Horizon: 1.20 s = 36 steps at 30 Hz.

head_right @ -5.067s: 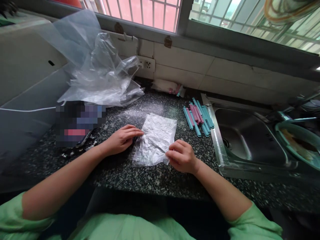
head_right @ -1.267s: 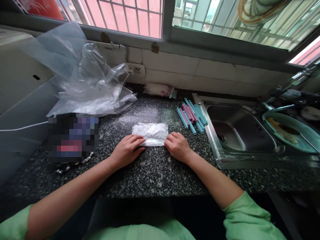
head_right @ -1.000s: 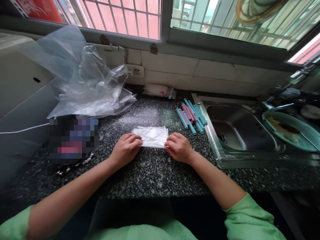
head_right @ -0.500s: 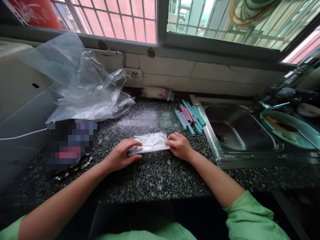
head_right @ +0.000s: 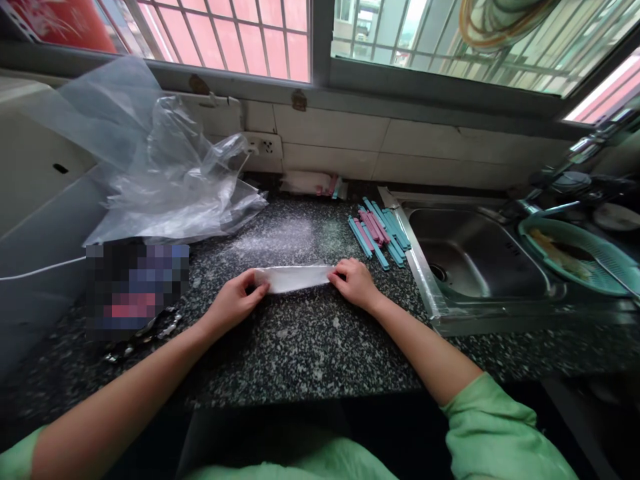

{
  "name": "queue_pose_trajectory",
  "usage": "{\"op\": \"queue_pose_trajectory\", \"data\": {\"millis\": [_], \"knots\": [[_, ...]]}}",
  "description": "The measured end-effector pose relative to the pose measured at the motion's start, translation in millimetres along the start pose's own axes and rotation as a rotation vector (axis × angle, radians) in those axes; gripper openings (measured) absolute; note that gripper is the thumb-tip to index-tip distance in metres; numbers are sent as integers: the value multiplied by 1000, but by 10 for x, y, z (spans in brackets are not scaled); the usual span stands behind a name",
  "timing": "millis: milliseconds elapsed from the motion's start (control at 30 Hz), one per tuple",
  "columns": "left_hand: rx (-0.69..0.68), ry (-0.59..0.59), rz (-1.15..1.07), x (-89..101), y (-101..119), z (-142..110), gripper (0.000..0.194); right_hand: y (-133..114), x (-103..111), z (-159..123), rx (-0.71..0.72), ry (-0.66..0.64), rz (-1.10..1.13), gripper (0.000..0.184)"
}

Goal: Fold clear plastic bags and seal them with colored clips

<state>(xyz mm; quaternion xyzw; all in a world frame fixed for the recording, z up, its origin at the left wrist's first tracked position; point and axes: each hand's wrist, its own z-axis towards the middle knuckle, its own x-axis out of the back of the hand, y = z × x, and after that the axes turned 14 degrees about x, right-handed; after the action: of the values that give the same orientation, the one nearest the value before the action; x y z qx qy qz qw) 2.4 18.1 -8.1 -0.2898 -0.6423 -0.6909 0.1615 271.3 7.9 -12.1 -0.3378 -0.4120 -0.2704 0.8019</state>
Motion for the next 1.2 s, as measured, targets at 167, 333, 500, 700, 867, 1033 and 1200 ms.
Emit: {"op": "queue_pose_trajectory", "data": {"millis": [167,333,500,700,867,1033,1200], "knots": [[89,71,-60,-32,34,-2,47,-65,-50,52,-156,69,-93,28],[110,155,26,-25,58,3,57,-93,-45,41,-222,142,-132,29],[131,165,37,-16,55,6,53,-108,-8,21,84,187,-96,15],[126,137,38,-4,59,16,50,-120,-40,32,242,68,-304,16],[96,142,114,-13,35,28,50,-126,-63,47,241,60,-370,22],[-91,375,309,-46,33,-33,48,-125,-69,52,252,42,-383,24],[-345,122,482,-103,91,-110,33,-128,-82,54,263,44,-394,25]]}}
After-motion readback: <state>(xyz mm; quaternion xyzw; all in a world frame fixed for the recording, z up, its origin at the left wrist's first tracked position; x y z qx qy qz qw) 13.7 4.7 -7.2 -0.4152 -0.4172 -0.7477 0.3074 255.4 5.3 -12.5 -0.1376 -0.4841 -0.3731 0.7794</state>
